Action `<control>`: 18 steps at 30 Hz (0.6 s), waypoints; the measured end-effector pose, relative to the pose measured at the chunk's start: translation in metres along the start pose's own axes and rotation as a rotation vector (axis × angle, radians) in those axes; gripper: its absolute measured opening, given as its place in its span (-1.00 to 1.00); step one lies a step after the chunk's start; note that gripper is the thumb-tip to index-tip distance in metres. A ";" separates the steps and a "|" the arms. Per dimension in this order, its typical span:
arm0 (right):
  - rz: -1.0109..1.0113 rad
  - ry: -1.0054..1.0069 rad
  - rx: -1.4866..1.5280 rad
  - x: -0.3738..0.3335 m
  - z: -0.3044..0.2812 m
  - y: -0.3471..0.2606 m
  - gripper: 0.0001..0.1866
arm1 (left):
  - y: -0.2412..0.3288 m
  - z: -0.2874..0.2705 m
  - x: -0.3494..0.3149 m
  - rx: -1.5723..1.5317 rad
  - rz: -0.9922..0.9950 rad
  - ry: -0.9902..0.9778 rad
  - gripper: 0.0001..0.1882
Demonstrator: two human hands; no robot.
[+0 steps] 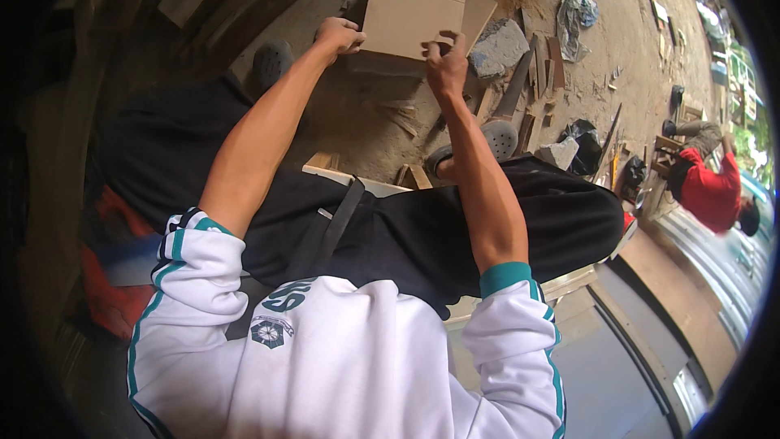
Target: The person assembles a small wooden box by hand, using a hammer to drive nails into the joints. They repeatedly align the wooden panels, hammer the nails, and inspect the structure to ensure stability.
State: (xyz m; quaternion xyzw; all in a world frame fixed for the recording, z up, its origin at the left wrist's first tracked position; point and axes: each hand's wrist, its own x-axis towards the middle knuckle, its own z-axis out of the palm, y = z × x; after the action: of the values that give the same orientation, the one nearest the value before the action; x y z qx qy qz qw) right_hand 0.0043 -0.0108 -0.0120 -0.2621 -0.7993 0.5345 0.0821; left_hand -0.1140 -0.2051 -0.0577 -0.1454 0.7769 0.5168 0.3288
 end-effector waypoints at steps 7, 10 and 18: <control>-0.110 -0.203 -0.153 -0.006 0.043 -0.013 -0.73 | -0.026 0.000 0.005 -0.115 0.070 -0.054 -0.75; -0.178 -0.210 -0.199 -0.002 0.044 -0.007 -0.78 | -0.022 -0.001 -0.001 -0.048 0.071 -0.063 -0.79; -0.243 -0.320 -0.138 0.007 0.059 -0.017 -0.79 | -0.046 -0.002 0.013 0.041 0.223 -0.037 -0.73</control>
State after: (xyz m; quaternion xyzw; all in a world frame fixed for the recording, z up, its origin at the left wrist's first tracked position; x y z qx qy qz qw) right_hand -0.0317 -0.0603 -0.0220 -0.0806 -0.8626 0.4994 -0.0004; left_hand -0.0985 -0.2252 -0.0983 -0.0417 0.7924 0.5369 0.2865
